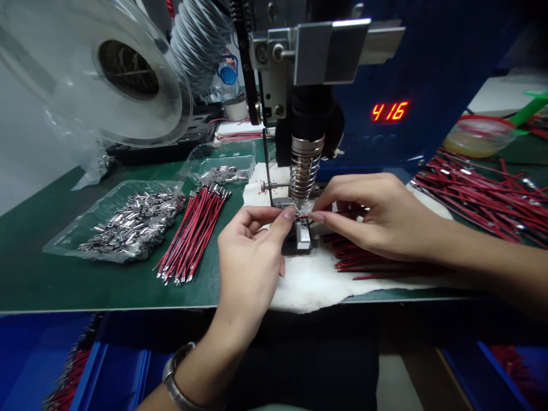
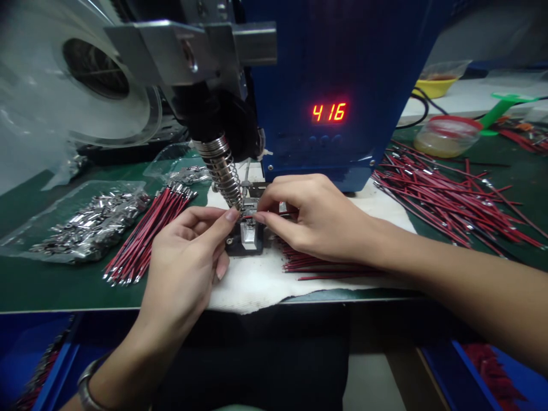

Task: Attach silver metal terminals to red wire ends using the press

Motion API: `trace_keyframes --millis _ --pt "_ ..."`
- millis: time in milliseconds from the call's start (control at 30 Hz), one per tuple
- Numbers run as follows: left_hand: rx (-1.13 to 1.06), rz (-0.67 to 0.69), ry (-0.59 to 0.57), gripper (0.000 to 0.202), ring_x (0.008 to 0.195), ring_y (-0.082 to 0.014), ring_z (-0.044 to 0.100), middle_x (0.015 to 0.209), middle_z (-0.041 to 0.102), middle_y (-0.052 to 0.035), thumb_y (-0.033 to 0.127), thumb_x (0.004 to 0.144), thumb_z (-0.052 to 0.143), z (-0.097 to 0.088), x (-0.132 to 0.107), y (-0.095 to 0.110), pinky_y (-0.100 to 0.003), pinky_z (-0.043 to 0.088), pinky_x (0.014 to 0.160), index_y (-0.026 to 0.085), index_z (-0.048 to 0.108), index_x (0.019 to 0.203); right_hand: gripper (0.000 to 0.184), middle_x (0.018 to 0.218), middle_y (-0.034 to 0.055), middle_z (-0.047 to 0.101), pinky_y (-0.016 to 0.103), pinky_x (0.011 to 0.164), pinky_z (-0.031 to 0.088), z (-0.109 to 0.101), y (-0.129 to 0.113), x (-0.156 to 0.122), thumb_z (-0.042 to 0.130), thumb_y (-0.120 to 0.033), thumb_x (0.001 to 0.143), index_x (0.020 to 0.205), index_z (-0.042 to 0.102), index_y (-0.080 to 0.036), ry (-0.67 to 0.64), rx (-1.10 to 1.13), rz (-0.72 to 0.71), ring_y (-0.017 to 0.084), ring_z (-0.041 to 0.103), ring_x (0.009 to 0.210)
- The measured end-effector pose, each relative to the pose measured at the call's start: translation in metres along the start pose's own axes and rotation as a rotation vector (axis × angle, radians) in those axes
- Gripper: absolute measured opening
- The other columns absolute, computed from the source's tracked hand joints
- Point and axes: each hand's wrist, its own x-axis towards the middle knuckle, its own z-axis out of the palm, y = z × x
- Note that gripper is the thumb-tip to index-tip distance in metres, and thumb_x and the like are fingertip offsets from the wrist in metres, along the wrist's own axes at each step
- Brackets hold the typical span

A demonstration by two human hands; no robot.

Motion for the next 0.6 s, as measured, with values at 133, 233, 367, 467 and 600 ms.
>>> trace_keyframes --millis 133,233,367,467,600 --pt "-0.008 0.004 0.005 0.028 0.033 -0.002 0.041 0.058 0.055 0.0077 0.031 0.078 0.088 0.0008 -0.0002 0.0004 -0.014 0.029 0.031 0.015 0.066 0.08 0.015 0.084 0.0054 0.074 0.034 0.068 0.05 0.0005 0.0013 0.0001 0.064 -0.027 0.098 0.088 0.073 -0.02 0.006 -0.001 -0.001 0.02 0.067 0.072" --pt "-0.008 0.007 0.021 0.027 0.033 -0.0018 0.041 0.056 0.056 0.0069 0.03 0.078 0.088 0.001 0.0 0.0009 -0.014 0.028 0.032 0.014 0.066 0.077 0.014 0.083 0.0051 0.074 0.034 0.068 0.05 0.0007 0.0017 0.0006 0.064 -0.027 0.098 0.088 0.073 -0.02 0.011 -0.006 -0.008 0.02 0.067 0.072" --pt "0.045 0.004 0.033 0.027 0.033 -0.0021 0.041 0.057 0.06 0.0041 0.033 0.076 0.088 -0.0008 0.0014 0.0028 -0.014 0.026 0.032 0.014 0.069 0.075 0.014 0.084 0.0048 0.075 0.034 0.068 0.051 0.0 0.0013 0.0006 0.064 -0.026 0.098 0.088 0.073 -0.022 0.01 -0.007 -0.012 0.019 0.068 0.072" --pt "0.098 0.01 0.027 0.028 0.034 -0.0029 0.04 0.055 0.059 0.004 0.035 0.075 0.09 -0.0022 0.0026 0.0057 -0.015 0.023 0.032 0.014 0.071 0.076 0.015 0.084 0.0047 0.075 0.034 0.068 0.051 -0.0003 0.0011 0.0002 0.063 -0.027 0.098 0.089 0.074 -0.022 0.003 -0.011 -0.008 0.02 0.068 0.072" --pt "0.161 0.004 0.047 0.024 0.035 -0.0042 0.038 0.045 0.052 0.0053 0.033 0.077 0.088 -0.0023 0.0024 0.0092 -0.016 0.023 0.034 0.015 0.073 0.075 0.016 0.084 0.0054 0.075 0.033 0.067 0.05 0.0001 0.001 0.0 0.063 -0.028 0.098 0.089 0.074 -0.021 0.003 -0.011 0.0 0.02 0.067 0.072"
